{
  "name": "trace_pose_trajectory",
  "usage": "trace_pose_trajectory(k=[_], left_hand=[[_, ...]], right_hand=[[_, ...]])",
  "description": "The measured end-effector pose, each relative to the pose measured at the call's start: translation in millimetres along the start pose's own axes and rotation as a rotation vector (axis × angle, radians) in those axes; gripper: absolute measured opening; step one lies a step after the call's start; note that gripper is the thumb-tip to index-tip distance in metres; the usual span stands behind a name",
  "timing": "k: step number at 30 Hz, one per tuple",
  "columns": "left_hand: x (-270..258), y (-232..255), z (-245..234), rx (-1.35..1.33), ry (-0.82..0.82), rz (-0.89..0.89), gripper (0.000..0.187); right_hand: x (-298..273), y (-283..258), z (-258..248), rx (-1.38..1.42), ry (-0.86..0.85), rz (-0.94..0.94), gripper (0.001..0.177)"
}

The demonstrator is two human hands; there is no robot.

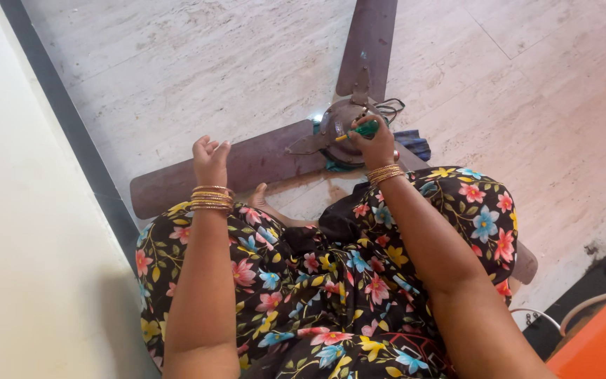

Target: The person sits on the floor and uses a screwdriver to tighten screws on the central hub of a ceiling fan lying on the floor. They repeatedly adjust the fan blades and tighten the fasteners to secure the assembly.

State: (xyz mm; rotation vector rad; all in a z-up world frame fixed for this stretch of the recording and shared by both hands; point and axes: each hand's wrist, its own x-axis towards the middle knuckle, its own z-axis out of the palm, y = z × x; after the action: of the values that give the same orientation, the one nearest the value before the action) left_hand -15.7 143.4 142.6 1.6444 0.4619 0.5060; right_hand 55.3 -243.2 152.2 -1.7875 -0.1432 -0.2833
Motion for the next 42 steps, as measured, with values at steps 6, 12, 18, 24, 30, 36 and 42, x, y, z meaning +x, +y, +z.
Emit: trace_pose_trajectory(k=[6,12,18,24,30,36,42], left_hand=[[-7,-12,13,0.138,-0.036,0.008,0.067],[-3,-9,22,0.214,-0.068,0.031,0.067],[-7,-18,20,0.274,-0.098,0.047,0.067],[-7,-22,19,0.296,-0.150,0.062,0.068],[-3,-28,20,0.334,-0.188,0.034,0.067],[-12,-17,19,0.394,-0.226,0.024,0.067],[-27,-10,22,0.445,-0.218,0.061,0.067]], right_hand=[[-2,-7,8,-0.110,0.067,-0.109,0.038],[8,-14,20,-0.286,0.091,-0.049,0.038],[8,-19,21,-0.290,0.084,-0.114,0.038],[21,-32,14,-0.458,-0.021,-0.040,0.040],[31,-38,6,-0.463,-0.112,0.015,0.041],[19,-43,5,-0.507,-0.125,-0.019,0.037],[30,-34,3,-0.598,-0.064,0.032,0.049]])
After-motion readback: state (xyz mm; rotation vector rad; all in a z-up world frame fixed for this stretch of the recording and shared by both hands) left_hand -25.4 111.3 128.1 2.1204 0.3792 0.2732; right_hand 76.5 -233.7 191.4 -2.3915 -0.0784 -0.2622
